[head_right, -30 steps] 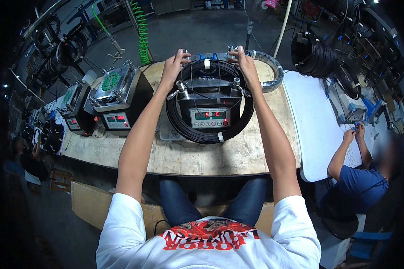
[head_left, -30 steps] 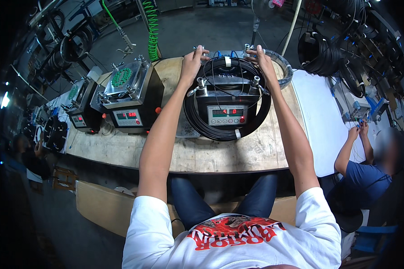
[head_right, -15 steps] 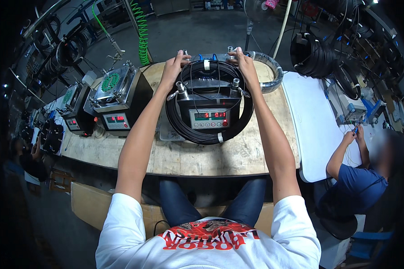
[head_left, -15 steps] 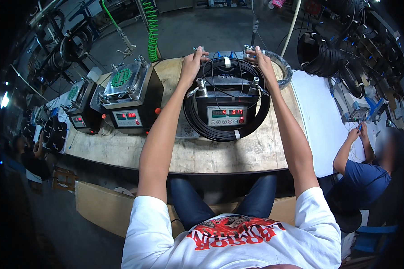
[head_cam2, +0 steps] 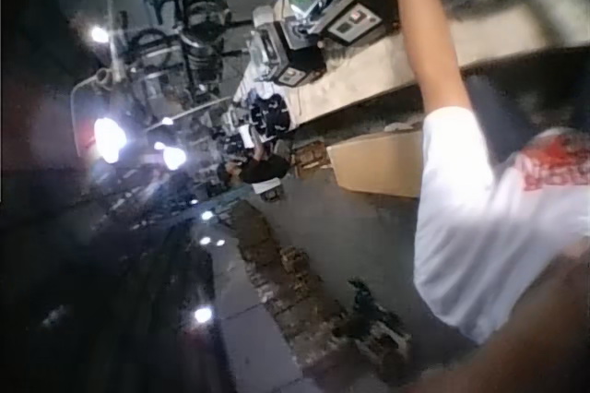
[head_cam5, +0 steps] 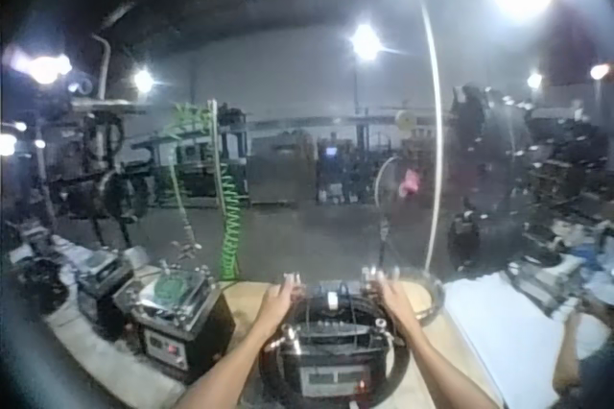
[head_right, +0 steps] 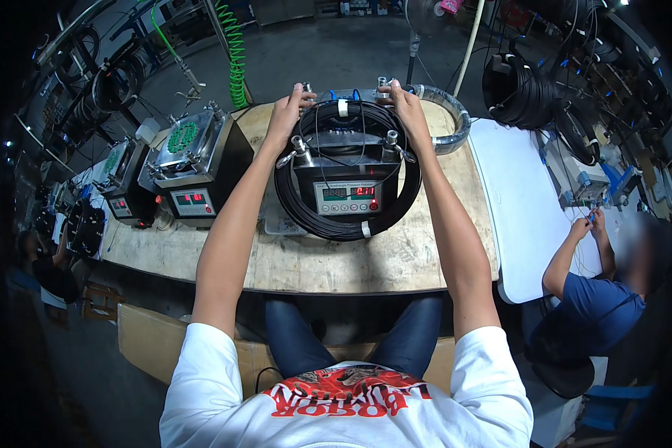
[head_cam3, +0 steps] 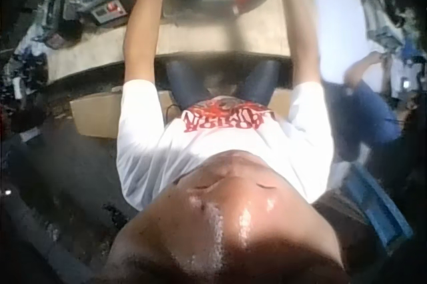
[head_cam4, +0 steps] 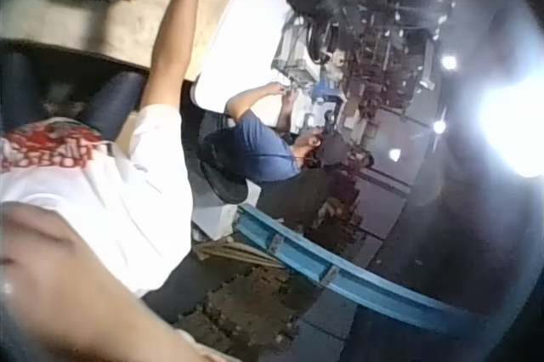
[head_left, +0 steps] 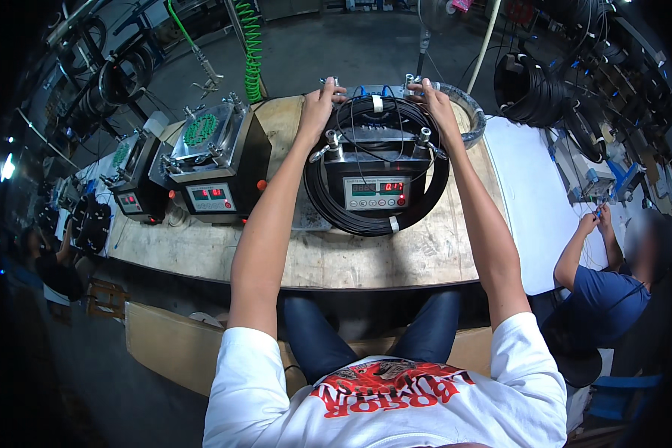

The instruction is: The recorder is using a specialized machine to assemble or test black fiber optic or electrical cable coils.

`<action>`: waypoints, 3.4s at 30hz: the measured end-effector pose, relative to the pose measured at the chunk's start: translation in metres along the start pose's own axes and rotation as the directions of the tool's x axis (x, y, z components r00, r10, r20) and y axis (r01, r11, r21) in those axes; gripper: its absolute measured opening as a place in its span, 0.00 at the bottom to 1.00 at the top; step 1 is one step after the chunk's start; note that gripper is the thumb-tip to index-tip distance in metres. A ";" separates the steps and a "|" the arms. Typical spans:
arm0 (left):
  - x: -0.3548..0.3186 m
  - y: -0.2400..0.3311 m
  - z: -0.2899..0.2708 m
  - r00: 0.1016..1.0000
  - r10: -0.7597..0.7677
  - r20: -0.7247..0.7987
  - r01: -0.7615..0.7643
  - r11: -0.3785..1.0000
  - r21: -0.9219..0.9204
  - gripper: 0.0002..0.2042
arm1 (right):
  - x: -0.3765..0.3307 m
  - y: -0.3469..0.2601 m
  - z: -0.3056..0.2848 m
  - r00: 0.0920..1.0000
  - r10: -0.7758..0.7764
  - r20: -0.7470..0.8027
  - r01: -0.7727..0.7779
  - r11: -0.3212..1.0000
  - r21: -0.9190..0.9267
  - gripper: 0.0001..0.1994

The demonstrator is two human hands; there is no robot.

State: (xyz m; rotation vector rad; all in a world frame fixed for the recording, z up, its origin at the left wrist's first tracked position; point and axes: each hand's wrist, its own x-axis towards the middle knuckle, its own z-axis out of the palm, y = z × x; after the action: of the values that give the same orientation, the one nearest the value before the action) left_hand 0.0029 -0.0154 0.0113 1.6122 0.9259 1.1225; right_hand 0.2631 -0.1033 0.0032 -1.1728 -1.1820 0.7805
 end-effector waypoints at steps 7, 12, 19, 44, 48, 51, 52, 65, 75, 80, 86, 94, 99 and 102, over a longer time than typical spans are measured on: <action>0.003 -0.006 -0.002 0.999 0.024 0.035 -0.023 0.999 -0.028 0.28 | -0.003 -0.003 0.005 0.999 -0.027 -0.022 0.028 1.000 0.006 0.32; -0.002 0.004 0.001 0.999 0.027 0.030 -0.027 1.000 -0.005 0.28 | 0.001 0.001 0.000 1.000 0.018 -0.025 -0.018 1.000 -0.004 0.32; -0.004 0.007 0.002 0.999 0.042 0.024 -0.042 0.999 -0.020 0.28 | 0.005 0.007 0.000 0.999 -0.011 -0.047 0.011 1.000 -0.002 0.29; 0.004 -0.005 0.000 0.998 0.061 0.002 -0.061 0.998 0.010 0.35 | 0.008 0.014 0.000 0.995 -0.096 -0.034 0.095 0.995 -0.030 0.25; 0.004 -0.005 0.000 1.000 0.019 0.018 -0.018 1.000 -0.014 0.36 | 0.007 0.011 0.002 0.996 -0.086 -0.037 0.086 0.996 -0.006 0.25; 0.006 -0.007 -0.001 1.000 0.023 0.014 -0.023 1.000 -0.017 0.37 | 0.007 0.010 0.002 0.997 -0.070 -0.035 0.071 0.997 0.010 0.25; 0.007 -0.008 -0.002 1.000 0.019 0.021 -0.019 1.000 -0.009 0.37 | 0.007 0.011 0.002 0.998 -0.063 -0.029 0.063 0.998 0.021 0.25; 0.005 -0.002 -0.002 0.999 -0.052 -0.011 0.052 0.997 0.049 0.41 | 0.007 0.011 0.001 0.993 -0.114 -0.042 0.112 0.993 -0.040 0.25; 0.006 -0.005 -0.002 0.999 -0.026 0.022 0.025 0.999 0.045 0.39 | 0.006 0.010 0.001 0.997 -0.074 -0.039 0.073 0.997 -0.025 0.25; 0.004 -0.002 -0.001 1.000 -0.012 -0.005 0.012 0.999 0.046 0.39 | 0.007 0.010 0.000 0.997 -0.047 -0.053 0.044 0.997 -0.066 0.26; 0.003 -0.002 0.000 1.000 -0.012 -0.016 0.012 1.000 -0.002 0.38 | 0.006 0.008 0.002 0.995 -0.086 -0.049 0.081 0.992 -0.096 0.26; 0.007 -0.010 -0.003 0.999 0.024 0.024 -0.024 1.000 0.005 0.34 | 0.007 0.010 0.003 0.997 -0.069 -0.045 0.068 0.997 -0.024 0.27; 0.003 -0.006 -0.001 0.999 0.032 0.027 -0.032 0.999 0.017 0.32 | 0.008 0.012 0.000 0.997 -0.047 -0.059 0.043 0.997 -0.067 0.27; 0.003 -0.003 0.001 1.000 0.024 -0.001 -0.024 0.999 0.030 0.32 | 0.008 0.013 -0.002 0.998 -0.036 -0.056 0.033 0.997 -0.065 0.27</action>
State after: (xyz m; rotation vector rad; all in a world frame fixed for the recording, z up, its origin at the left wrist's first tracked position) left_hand 0.0041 -0.0123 0.0088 1.6513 0.9303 1.1313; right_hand 0.2681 -0.0932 -0.0068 -1.2166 -1.1837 0.6829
